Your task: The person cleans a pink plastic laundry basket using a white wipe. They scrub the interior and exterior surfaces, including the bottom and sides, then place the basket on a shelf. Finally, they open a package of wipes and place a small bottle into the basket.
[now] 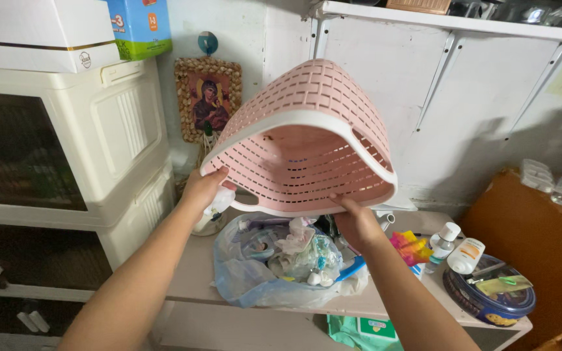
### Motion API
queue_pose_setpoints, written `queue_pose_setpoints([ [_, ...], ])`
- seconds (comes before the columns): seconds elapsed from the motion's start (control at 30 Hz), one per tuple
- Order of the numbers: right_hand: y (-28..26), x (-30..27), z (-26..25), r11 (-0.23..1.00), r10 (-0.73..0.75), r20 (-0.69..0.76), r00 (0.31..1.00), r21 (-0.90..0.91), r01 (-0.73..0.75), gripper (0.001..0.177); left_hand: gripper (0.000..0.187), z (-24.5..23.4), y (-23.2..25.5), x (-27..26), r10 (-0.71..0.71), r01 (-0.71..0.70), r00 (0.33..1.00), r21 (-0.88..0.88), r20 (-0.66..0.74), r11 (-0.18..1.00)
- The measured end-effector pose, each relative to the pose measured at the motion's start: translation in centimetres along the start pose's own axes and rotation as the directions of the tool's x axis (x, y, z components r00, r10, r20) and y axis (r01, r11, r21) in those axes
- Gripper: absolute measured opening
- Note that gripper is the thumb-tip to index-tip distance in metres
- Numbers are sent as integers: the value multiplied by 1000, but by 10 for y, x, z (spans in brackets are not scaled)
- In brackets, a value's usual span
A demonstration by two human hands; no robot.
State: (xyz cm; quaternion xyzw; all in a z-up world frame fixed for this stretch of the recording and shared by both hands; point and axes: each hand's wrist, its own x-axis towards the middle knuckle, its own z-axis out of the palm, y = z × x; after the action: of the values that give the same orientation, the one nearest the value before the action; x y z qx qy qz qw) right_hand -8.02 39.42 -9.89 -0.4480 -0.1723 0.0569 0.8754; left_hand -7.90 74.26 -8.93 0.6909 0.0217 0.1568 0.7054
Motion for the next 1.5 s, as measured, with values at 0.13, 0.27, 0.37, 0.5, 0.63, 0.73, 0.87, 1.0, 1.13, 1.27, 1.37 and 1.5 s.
queue_pose_setpoints([
  [0.13,-1,-4,4,990,56,49,997,-134,-49,66,29,-14,6,6,-59,59,998,98,-2,993],
  [0.27,-8,-16,-5,966,-44,163,986,-246,84,82,32,-42,30,32,-107,91,994,300,35,950],
  [0.37,-29,-36,-12,957,-54,164,985,-272,98,97,34,-57,57,45,-106,89,994,473,11,877],
  [0.5,-47,-60,-26,987,62,198,978,-157,-31,104,36,-52,95,50,-114,53,991,563,74,825],
  [0.63,-76,-99,-32,968,36,157,987,-249,5,108,38,-27,133,34,-117,-84,972,769,203,633],
  [0.73,-110,-144,-18,915,-85,-51,995,-399,58,101,43,6,149,13,-208,-112,946,850,250,515],
  [0.87,-142,-182,6,889,-162,-248,955,-457,32,92,46,62,147,-12,-244,-263,884,855,399,446],
  [1.0,-158,-220,-7,887,-220,-505,835,-459,-44,87,45,124,141,-45,-290,-387,810,836,509,388],
  [1.13,-169,-261,-50,922,-285,-460,841,-372,109,91,55,180,137,-77,-345,-433,760,825,551,363],
  [1.27,-161,-290,-94,942,-246,-568,785,-332,54,92,65,223,122,-95,-292,-554,739,794,607,250],
  [1.37,-148,-303,-116,955,-207,-655,727,-296,5,88,57,239,112,-106,-119,-556,782,771,612,310],
  [1.5,-138,-311,-134,946,-202,-649,733,-324,-26,86,48,260,92,-127,189,-565,780,541,597,623],
])
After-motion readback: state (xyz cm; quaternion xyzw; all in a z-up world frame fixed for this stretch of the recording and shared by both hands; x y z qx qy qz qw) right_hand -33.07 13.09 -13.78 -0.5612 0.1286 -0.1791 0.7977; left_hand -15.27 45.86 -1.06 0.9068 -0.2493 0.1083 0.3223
